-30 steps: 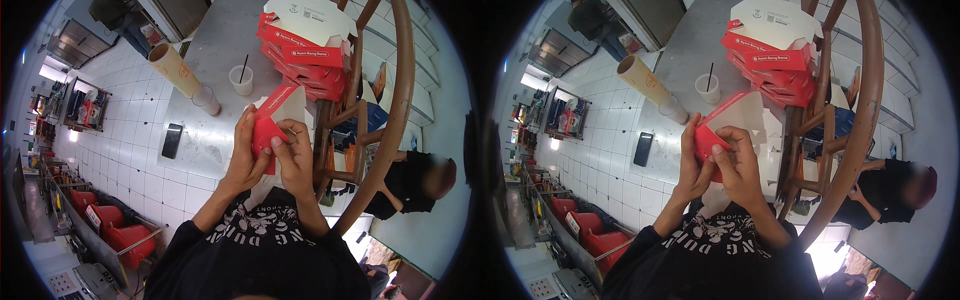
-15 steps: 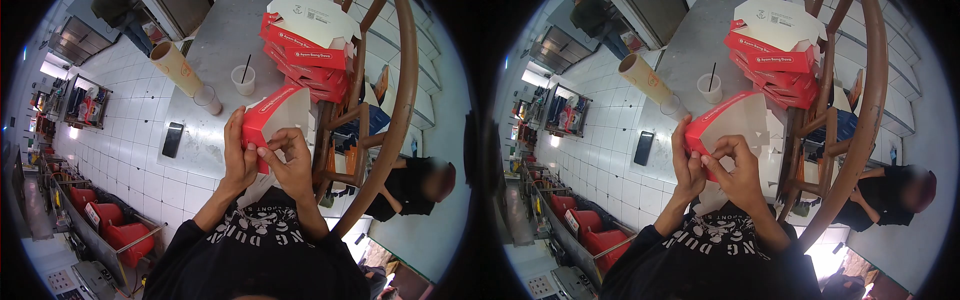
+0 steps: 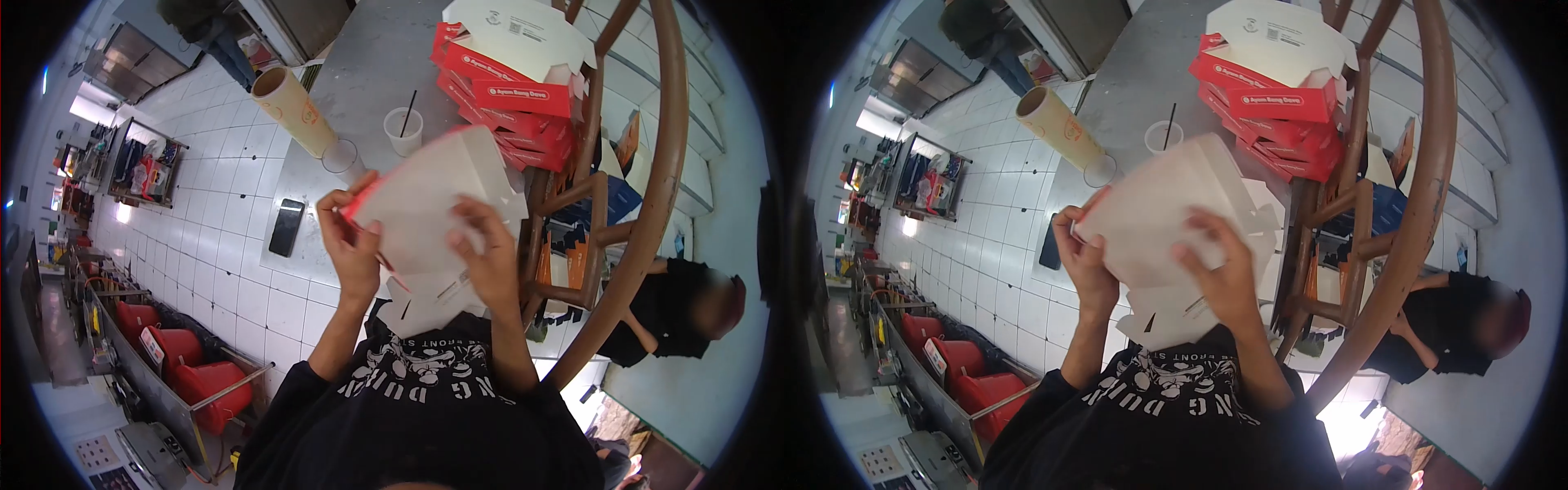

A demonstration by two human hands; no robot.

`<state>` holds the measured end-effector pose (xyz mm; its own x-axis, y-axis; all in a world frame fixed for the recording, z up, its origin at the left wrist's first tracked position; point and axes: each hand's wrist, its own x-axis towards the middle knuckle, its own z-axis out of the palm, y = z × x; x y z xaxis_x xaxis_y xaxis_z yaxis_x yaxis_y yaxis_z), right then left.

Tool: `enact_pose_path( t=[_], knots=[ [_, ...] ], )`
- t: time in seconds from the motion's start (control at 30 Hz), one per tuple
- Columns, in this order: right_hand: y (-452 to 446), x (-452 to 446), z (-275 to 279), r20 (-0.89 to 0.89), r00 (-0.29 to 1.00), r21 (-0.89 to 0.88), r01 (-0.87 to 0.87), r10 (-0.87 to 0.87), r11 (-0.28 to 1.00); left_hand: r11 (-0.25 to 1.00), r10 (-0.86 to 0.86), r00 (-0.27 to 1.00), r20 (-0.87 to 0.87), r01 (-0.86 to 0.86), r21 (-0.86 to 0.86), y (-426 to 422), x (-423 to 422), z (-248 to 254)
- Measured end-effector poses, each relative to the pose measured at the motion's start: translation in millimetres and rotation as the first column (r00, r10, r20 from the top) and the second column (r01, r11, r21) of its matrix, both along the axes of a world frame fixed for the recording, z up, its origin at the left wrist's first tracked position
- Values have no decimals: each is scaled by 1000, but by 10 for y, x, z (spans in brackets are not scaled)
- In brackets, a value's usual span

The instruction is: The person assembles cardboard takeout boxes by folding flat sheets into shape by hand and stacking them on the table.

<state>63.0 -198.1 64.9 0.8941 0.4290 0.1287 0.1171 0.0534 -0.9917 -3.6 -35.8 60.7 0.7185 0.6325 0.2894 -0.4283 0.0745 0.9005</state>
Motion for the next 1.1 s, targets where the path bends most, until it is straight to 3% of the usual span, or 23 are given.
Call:
enact_pose_path(
  t=[0.03, 0.1, 0.13, 0.2, 0.27, 0.33, 0.37, 0.43, 0.47, 0.53, 0.57, 0.63, 0.7, 0.73, 0.77, 0.8, 0.83, 0.87, 0.9, 0.93, 0.97, 1.03, 1.1],
  knots=[
    [-31, 67, -115, 145, 967, -101, 226, -210, 969, 989, 72, 997, 28, -67, -134, 30, -21, 82],
    [-122, 223, -410, 287, 814, -104, 550, -505, 828, 934, 128, 989, 68, -97, -345, 208, -89, 88],
    [-164, 258, -467, 293, 822, -98, 535, -489, 839, 903, 156, 982, 102, -100, -417, 286, -89, 55],
    [-283, 283, -531, -266, 856, -47, 447, -443, 893, 906, 176, 976, 129, -109, -410, 289, -69, 105],
    [-407, 315, -462, -557, 823, 249, 290, -108, 924, 909, 173, 974, 145, -101, -405, 279, -61, 110],
    [-478, 328, -419, -581, 814, 311, 247, -22, 918, 907, 140, 986, 91, -91, -411, 269, -59, 63],
    [-502, 346, -324, -534, 842, 290, 266, -74, 919, 907, 137, 987, 87, -89, -412, 351, -116, 31],
    [-646, 428, -234, -413, 903, 223, 227, -119, 948, 722, -276, 928, 249, 372, -583, 585, -256, -13],
    [-716, 461, -161, -365, 924, 199, 196, -113, 960, 722, -280, 927, 250, 375, -581, 564, -241, 54],
    [-794, 445, 56, -313, 945, 100, 132, -95, 986, 825, -241, 941, -237, 70, -560, 499, -241, 240],
    [-816, 437, 156, -263, 962, -5, 69, -68, 998, 891, -284, 920, -269, 149, -429, 575, -289, 17],
    [-783, 388, 302, -219, 974, -45, 53, -62, 998, 934, -258, 932, -256, 173, -313, 566, -261, -292],
    [-741, 288, 407, -180, 982, -86, 42, -57, 995, 974, -212, 952, -223, 186, -132, 400, -123, -119],
    [-727, 196, 450, -138, 990, -100, -10, -4, 995, 974, -211, 952, -223, 184, -133, 349, -66, -67],
    [-703, 116, 508, -97, 994, -115, -62, 50, 991, 996, -56, 969, -239, 36, -85, 309, -25, -40],
    [-681, 60, 632, -45, 975, -227, -222, 217, 948, 993, 98, 964, -247, -110, -35, 272, 2, -12],
    [-643, 13, 724, -10, 925, -341, -361, 380, 868, 994, 94, 965, -246, -106, -34, 234, 22, 33],
    [-546, -36, 717, -10, 927, -341, -356, 375, 870, 994, 94, 965, -246, -106, -33, 196, 31, 76],
    [-425, -73, 681, 66, 875, -96, -473, 480, 876, 994, 97, 964, -248, -108, -33, 165, 34, 89],
    [-357, -61, 604, 117, 846, 27, -527, 521, 849, 979, 149, 961, -231, -110, 172, 156, 39, 75],
    [-291, -51, 528, 170, 810, 145, -585, 562, 798, 996, 86, 967, -240, -88, 4, 213, 55, -27],
    [-204, -17, 266, -26, 831, 544, -454, 555, 705, 962, -8, 975, -220, -53, -269, 292, 49, -108],
    [-173, -19, 70, -73, 883, 528, -360, 463, 770, 907, -80, 977, -197, -10, -422, 247, 58, 104]
  ],
)
